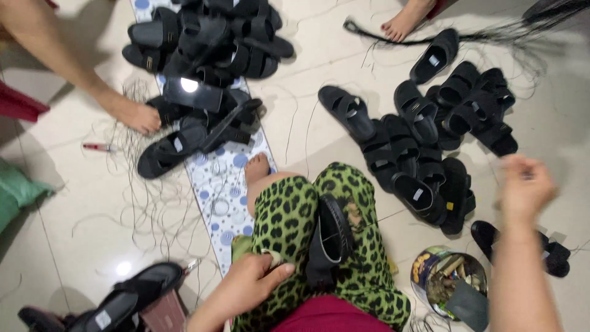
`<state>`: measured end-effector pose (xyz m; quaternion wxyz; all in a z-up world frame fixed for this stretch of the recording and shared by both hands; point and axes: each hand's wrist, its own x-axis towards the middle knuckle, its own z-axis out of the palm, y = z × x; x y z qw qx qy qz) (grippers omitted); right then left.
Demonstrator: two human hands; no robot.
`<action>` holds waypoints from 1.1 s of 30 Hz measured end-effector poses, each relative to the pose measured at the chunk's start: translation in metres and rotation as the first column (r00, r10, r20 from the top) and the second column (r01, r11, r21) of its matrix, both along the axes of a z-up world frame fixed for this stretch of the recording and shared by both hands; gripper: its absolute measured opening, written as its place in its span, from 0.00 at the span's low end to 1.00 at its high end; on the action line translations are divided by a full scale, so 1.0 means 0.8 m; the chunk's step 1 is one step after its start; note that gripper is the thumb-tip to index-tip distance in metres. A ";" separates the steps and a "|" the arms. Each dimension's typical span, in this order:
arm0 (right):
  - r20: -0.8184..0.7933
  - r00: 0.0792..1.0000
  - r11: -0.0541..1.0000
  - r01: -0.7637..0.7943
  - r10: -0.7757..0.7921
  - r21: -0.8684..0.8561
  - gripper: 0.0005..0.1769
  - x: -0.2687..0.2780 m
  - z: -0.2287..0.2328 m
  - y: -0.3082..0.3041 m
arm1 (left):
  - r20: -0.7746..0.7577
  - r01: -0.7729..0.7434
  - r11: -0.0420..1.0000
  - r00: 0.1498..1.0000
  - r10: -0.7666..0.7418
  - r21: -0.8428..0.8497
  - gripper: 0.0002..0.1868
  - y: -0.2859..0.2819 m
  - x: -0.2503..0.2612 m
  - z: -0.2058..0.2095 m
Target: Hand-stitching the upper part of a black sandal to its sole using a needle and thread.
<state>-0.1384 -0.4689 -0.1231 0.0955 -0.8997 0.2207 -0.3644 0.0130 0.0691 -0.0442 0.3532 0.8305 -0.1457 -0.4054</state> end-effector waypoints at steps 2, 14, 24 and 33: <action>-0.049 0.964 0.740 0.234 -0.263 0.630 0.18 -0.018 0.009 -0.040 | -0.054 0.181 0.979 0.981 -0.187 -0.095 0.29 0.016 0.001 -0.010; 0.004 0.571 0.238 -0.349 0.821 0.906 0.07 0.067 0.128 0.285 | -0.457 -0.486 -0.214 0.873 -0.170 -0.847 0.22 -0.037 0.090 0.012; 0.437 0.794 -0.453 -0.233 0.422 0.861 0.16 0.069 0.090 0.288 | 0.126 -0.565 0.709 0.738 0.663 -0.422 0.21 -0.053 0.056 -0.018; 0.109 0.656 0.233 -0.411 0.747 0.882 0.31 0.083 0.209 0.282 | -0.497 -0.543 0.449 0.837 0.228 -0.709 0.21 0.022 0.038 -0.043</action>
